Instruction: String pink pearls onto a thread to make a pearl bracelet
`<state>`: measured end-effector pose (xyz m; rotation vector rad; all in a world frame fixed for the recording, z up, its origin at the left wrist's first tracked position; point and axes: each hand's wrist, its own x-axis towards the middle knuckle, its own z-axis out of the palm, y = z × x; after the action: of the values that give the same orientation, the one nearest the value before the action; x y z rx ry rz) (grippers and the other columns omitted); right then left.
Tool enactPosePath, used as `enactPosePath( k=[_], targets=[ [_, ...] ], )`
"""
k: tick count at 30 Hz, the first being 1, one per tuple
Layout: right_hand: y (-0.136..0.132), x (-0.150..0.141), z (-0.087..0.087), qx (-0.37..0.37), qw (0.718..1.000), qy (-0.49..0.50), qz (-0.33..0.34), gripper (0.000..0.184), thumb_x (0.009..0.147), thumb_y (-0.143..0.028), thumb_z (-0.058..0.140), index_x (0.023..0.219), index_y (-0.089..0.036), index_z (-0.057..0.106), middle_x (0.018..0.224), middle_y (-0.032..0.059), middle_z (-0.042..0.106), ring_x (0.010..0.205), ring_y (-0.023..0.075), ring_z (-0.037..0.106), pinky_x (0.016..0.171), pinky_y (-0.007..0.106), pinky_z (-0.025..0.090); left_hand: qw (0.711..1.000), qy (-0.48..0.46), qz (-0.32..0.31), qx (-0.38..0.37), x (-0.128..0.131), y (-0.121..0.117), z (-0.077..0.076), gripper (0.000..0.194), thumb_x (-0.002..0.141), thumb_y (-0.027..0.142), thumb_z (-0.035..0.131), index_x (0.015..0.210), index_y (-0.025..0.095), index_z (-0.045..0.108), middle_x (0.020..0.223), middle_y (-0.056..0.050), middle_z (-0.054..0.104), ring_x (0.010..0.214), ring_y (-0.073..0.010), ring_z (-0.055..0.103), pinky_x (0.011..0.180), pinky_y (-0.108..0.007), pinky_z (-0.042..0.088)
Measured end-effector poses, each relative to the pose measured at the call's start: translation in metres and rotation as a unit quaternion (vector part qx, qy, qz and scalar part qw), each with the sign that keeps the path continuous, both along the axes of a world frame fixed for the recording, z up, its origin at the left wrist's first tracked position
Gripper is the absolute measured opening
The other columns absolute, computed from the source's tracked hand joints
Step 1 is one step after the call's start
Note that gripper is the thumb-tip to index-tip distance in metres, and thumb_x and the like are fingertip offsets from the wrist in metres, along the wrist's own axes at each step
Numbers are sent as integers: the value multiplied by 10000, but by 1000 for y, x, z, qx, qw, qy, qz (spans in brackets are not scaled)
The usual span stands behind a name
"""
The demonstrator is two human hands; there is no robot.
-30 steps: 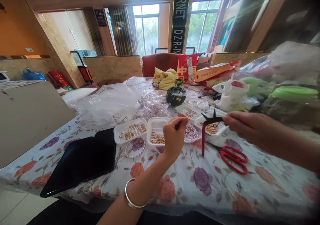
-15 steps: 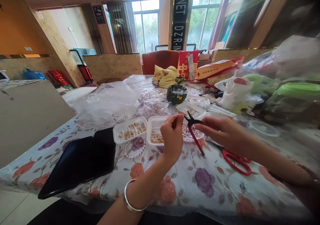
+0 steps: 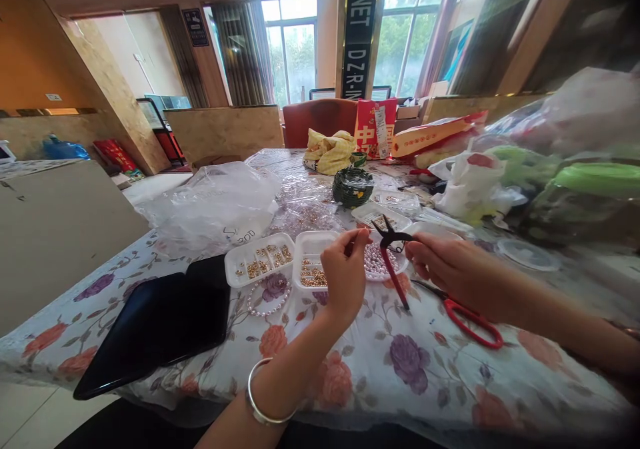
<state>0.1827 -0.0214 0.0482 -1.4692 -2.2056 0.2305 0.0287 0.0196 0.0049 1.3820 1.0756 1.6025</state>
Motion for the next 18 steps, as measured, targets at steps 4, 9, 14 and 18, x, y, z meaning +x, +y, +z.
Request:
enactPosePath(
  k=[4,9,14,18],
  targets=[
    [-1,-3,1,-77,995,67,-6,436,902,-521,250,652,-206,417,546,-18,448,508,112,401,505,269,312,1000,16,3,1,-1,-1,1,253,805,361,545,739,161,684,683,-30,667,633,-132,559,613,-256,399],
    [1,-3,-3,-172,971,167,23,412,841,-563,404,701,-188,503,644,-9,519,606,123,490,565,260,396,999,32,-10,-5,-1,-2,2,276,819,364,522,722,158,679,689,-30,671,634,-133,559,619,-253,396],
    [2,2,-17,-274,909,310,45,343,825,-476,516,1073,-242,549,1065,33,602,1035,214,541,861,330,444,999,39,-8,-10,-1,-1,1,278,819,358,522,725,151,681,685,-33,673,622,-132,553,618,-252,392],
    [7,10,-34,-303,887,347,48,410,843,-458,492,1223,-306,482,1216,21,557,1189,244,462,1004,400,365,999,39,-12,-11,-1,-1,2,265,820,340,519,762,151,696,691,-36,676,635,-139,566,629,-254,401]
  ],
)
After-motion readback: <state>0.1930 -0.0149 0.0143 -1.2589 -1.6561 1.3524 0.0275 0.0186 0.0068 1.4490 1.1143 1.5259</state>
